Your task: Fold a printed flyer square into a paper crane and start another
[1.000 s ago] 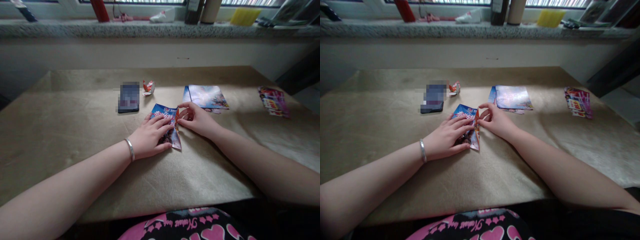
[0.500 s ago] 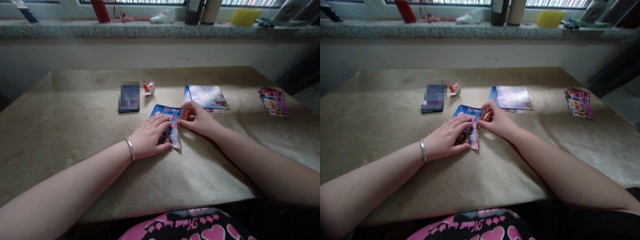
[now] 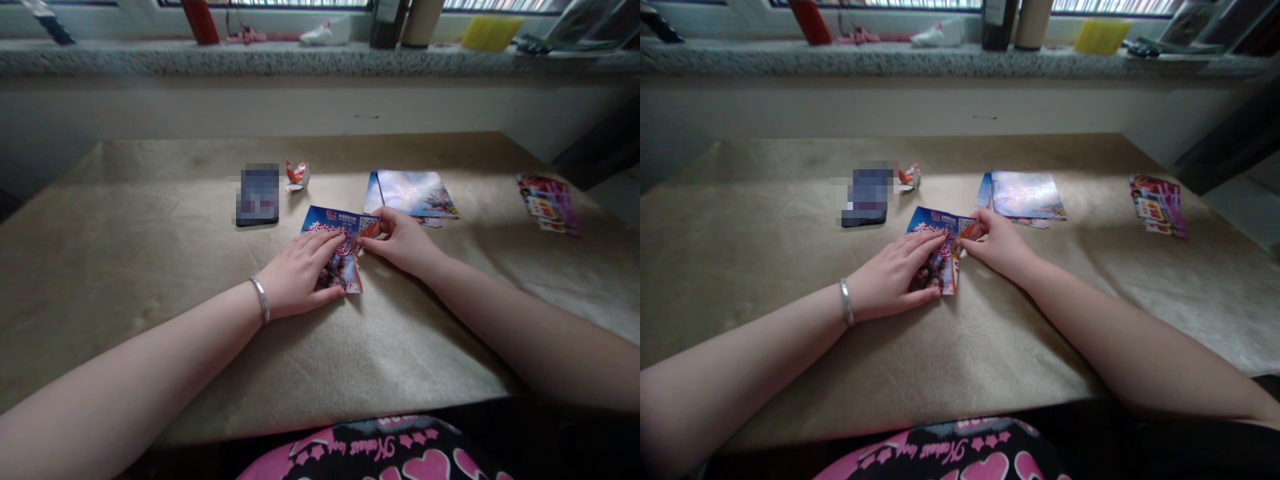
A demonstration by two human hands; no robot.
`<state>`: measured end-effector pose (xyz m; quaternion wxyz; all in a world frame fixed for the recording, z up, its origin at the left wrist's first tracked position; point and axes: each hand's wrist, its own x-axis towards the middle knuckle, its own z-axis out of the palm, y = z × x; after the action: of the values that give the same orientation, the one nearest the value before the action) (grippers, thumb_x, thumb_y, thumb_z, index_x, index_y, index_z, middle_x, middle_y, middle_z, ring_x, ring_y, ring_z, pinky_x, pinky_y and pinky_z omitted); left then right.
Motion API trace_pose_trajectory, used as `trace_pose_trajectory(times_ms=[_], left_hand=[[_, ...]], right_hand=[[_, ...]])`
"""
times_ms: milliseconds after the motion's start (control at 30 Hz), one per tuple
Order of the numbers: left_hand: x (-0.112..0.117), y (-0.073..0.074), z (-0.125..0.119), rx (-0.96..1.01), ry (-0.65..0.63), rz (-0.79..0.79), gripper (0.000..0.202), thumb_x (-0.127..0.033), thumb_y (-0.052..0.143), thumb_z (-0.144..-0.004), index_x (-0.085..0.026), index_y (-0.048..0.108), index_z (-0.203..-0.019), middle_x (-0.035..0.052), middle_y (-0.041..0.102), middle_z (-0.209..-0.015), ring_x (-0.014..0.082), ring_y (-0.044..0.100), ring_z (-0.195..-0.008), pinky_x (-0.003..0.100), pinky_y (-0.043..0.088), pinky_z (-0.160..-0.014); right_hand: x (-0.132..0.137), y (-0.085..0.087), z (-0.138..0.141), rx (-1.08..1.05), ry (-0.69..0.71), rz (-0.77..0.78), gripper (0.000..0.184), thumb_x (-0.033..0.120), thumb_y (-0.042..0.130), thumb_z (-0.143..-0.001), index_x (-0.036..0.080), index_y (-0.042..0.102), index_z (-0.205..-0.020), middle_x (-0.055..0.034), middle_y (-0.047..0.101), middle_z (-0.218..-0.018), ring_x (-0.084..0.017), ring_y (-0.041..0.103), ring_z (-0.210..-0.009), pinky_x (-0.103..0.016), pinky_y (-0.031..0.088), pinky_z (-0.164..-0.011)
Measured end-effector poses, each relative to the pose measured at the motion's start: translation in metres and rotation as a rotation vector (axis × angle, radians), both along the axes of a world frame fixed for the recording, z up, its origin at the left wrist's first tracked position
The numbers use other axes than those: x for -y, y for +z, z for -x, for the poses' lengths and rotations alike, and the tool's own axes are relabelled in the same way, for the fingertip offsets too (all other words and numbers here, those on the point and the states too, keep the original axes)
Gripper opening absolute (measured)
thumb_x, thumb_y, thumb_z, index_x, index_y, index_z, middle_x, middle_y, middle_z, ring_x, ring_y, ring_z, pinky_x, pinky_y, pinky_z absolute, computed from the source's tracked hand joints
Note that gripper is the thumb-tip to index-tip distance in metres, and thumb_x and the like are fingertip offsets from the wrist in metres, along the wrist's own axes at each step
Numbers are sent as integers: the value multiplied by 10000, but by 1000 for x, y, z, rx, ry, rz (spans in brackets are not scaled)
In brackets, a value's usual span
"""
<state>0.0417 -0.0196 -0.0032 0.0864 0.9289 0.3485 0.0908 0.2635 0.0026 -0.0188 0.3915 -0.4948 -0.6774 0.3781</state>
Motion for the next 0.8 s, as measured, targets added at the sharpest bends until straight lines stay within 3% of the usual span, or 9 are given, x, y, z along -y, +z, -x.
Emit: trace_pose_trajectory(times_ms=[200,400,633,800], left_hand=[[0,-3,0,70,20,-5,1026,-611,638,-702,-124,156,-1465,198,276,-1487,323,287,-1372,453,297,-1123],[0,-6,1,175,-18,-156,920,-491,619,-774,-116,134,-1459,223,252,-1477,327,308,-1360,449,351,-1095],[2,-3,2,155,-40,-319,763,-291,566,-774,-138,233,-1443,153,223,-1520,325,170,-1418,478,201,-1163],[-1,-2,2,130,-34,-324,770,-415,560,-807,-123,244,-1446,135,308,-1494,313,173,-1419,479,156,-1173]], right_hand=[[3,5,0,131,29,-62,159,255,669,-705,177,549,-773,6,611,-682,-112,543,-588,-239,426,-532],[7,6,2,121,104,-108,114,254,641,-722,182,559,-753,5,619,-685,-96,519,-562,-218,399,-496],[8,9,3,162,109,-148,109,272,633,-740,181,579,-766,3,622,-676,-105,536,-565,-228,415,-507],[10,10,4,272,98,-298,101,252,615,-766,183,612,-840,-11,630,-755,-117,558,-630,-246,448,-566]])
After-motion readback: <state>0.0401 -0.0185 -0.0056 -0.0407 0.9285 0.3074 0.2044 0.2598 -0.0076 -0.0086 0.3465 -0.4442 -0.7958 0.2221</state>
